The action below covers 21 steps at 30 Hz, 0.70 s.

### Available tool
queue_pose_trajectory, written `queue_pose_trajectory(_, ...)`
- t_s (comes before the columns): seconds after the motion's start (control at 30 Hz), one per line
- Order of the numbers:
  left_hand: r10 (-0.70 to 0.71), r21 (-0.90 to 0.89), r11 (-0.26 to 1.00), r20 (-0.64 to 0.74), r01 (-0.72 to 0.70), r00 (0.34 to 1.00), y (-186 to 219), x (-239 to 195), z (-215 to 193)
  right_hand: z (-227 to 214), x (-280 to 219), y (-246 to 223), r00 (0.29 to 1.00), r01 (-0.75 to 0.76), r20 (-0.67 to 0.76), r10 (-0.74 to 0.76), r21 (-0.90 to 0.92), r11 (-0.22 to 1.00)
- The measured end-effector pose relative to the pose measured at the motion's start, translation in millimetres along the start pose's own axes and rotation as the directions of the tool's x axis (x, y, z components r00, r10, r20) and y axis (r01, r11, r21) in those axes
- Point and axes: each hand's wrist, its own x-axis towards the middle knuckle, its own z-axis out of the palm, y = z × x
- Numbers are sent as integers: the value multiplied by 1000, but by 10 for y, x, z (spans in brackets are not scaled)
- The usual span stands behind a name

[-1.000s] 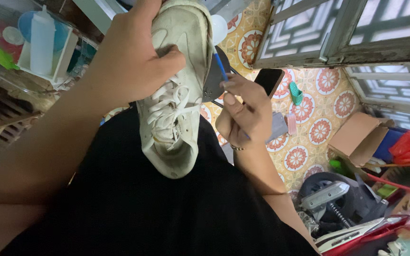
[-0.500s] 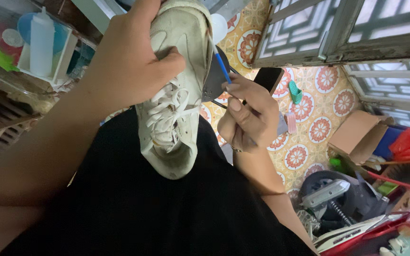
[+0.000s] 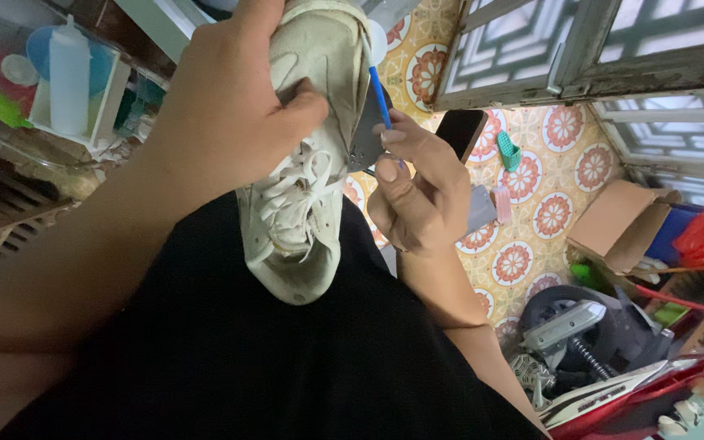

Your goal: The person holds a white sneaker and uses a small brush to apply a cleaning solution to the upper part of the shoe. They repeatedly dip the brush into a small container of liquid and scrub the shoe's surface.

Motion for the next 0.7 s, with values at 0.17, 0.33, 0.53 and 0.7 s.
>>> queue_pose_trajectory(0.17,-62,50,997,49,60,997,-85,1,8,57,-42,31,996,-22,-81,25,38,999)
queue_pose_trajectory(0.33,-26,-30,999,26,27,999,-55,38,21,33,-84,50,993,-39,-107,47,80,996)
queue_pose_trajectory(0.53,-55,69,996,51,52,997,-94,15,40,53,-98,72,991,-44,-119,56,102,994)
queue_pose_trajectory(0.7,-78,34,996,37,77,996,-35,48,44,-84,-85,-26,991,-135,-3,136,81,987)
